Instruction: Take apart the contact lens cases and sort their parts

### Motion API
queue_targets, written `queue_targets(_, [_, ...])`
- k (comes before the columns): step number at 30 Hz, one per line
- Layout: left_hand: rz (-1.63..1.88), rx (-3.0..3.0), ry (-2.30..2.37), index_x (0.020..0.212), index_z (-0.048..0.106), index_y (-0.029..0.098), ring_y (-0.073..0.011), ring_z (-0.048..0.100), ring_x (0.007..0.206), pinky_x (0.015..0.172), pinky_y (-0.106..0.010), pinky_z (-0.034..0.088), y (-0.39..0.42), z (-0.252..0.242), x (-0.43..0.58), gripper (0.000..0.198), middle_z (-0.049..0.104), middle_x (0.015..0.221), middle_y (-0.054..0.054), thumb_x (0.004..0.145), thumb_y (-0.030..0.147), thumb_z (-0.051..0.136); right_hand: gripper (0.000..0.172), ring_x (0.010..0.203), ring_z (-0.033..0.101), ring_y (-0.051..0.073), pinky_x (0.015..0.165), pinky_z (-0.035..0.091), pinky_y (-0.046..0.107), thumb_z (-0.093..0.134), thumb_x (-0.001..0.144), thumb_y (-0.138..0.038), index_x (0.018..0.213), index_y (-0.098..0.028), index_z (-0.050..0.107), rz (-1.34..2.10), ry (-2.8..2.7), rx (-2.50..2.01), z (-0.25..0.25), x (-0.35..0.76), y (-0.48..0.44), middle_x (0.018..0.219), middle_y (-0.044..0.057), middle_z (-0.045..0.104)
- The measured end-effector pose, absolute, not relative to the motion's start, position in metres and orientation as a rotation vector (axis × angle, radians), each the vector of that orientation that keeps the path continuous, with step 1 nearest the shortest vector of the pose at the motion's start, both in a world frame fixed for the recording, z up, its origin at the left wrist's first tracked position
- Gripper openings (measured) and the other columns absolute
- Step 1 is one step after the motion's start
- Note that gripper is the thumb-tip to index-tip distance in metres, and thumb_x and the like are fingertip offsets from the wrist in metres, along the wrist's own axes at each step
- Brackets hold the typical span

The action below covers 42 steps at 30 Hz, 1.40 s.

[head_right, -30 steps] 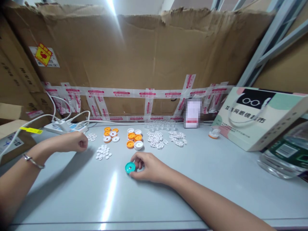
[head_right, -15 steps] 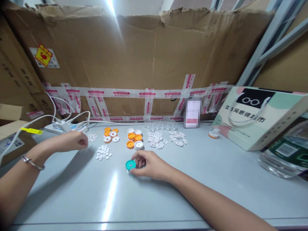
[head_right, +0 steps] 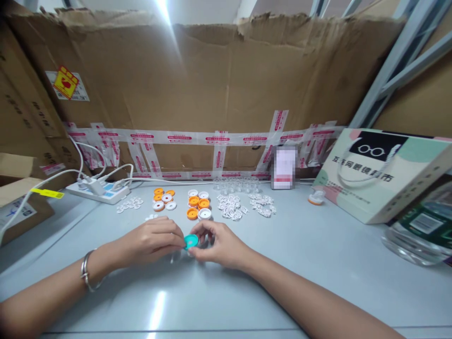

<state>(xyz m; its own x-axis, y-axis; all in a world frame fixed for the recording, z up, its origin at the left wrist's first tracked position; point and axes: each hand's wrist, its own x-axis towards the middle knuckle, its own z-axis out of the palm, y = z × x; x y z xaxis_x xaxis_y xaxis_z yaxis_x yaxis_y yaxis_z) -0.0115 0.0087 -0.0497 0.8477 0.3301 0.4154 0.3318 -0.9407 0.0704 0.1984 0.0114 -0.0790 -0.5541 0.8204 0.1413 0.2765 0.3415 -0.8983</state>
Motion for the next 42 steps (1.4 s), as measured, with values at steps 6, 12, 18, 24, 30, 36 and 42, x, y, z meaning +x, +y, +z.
queue_targets(6, [-0.854, -2.973, -0.729, 0.085, 0.059, 0.014, -0.0124, 0.056, 0.073, 0.067, -0.024, 0.045, 0.021, -0.046, -0.022, 0.015, 0.062, 0.078, -0.005, 0.087, 0.013, 0.045, 0.031, 0.068, 0.055, 0.012, 0.071, 0.047, 0.030, 0.066, 0.067, -0.031, 0.091, -0.015, 0.056, 1.311, -1.803, -0.957, -0.085, 0.197, 0.019, 0.078, 0.002, 0.061])
queue_targets(12, [-0.702, -3.008, -0.839, 0.085, 0.059, 0.015, -0.0128, 0.056, 0.075, 0.070, -0.025, 0.044, 0.022, -0.045, -0.024, 0.016, 0.061, 0.080, -0.004, 0.088, 0.015, 0.043, 0.031, 0.073, 0.058, 0.014, 0.074, 0.048, 0.032, 0.066, 0.066, -0.034, 0.089, -0.015, 0.058, 1.180, -1.733, -1.070, -0.089, 0.200, 0.026, 0.080, 0.003, 0.062])
queue_targets(18, [-0.513, -3.027, -0.895, 0.109, 0.053, 0.019, -0.0188, 0.053, 0.095, 0.081, -0.033, 0.042, 0.020, -0.059, -0.014, 0.022, 0.059, 0.105, -0.007, 0.089, 0.021, 0.046, 0.023, 0.075, 0.058, 0.015, 0.073, 0.047, 0.031, 0.058, 0.072, -0.032, 0.088, -0.015, 0.058, 1.149, -1.792, -1.089, -0.085, 0.202, 0.025, 0.082, 0.004, 0.062])
queue_targets(24, [-0.465, -2.998, -1.011, 0.096, 0.056, 0.018, -0.0188, 0.054, 0.092, 0.081, -0.032, 0.041, 0.020, -0.080, 0.006, 0.013, 0.062, 0.098, -0.006, 0.087, 0.022, 0.048, 0.019, 0.075, 0.059, 0.015, 0.073, 0.047, 0.031, 0.054, 0.076, -0.031, 0.086, -0.016, 0.059, 1.115, -1.835, -1.018, -0.084, 0.200, 0.022, 0.080, 0.004, 0.063])
queue_targets(30, [-0.533, -2.759, -1.289, 0.088, 0.057, 0.020, -0.0199, 0.056, 0.090, 0.078, -0.033, 0.038, 0.033, -0.066, -0.012, 0.008, 0.064, 0.093, -0.003, 0.082, 0.025, 0.054, 0.020, 0.078, 0.060, 0.016, 0.074, 0.047, 0.031, 0.055, 0.075, -0.033, 0.085, -0.017, 0.060, 1.075, -1.792, -1.071, -0.075, 0.204, 0.023, 0.084, 0.004, 0.064])
queue_targets(36, [-0.363, -2.409, -1.660, 0.089, 0.059, 0.020, -0.0249, 0.057, 0.093, 0.075, -0.035, 0.035, 0.062, -0.059, -0.047, 0.011, 0.066, 0.093, -0.004, 0.081, 0.026, 0.054, 0.023, 0.083, 0.061, 0.018, 0.077, 0.046, 0.032, 0.056, 0.076, -0.036, 0.087, -0.017, 0.061, 1.039, -1.749, -1.103, -0.066, 0.213, 0.025, 0.089, 0.006, 0.066])
queue_targets(42, [-0.320, -2.368, -1.669, 0.096, 0.059, 0.018, -0.0271, 0.058, 0.095, 0.078, -0.039, 0.036, 0.068, -0.068, -0.045, 0.017, 0.067, 0.097, -0.008, 0.083, 0.026, 0.051, 0.022, 0.082, 0.061, 0.018, 0.076, 0.046, 0.031, 0.054, 0.077, -0.036, 0.086, -0.017, 0.061, 0.960, -1.817, -1.101, -0.064, 0.214, 0.024, 0.088, 0.006, 0.066])
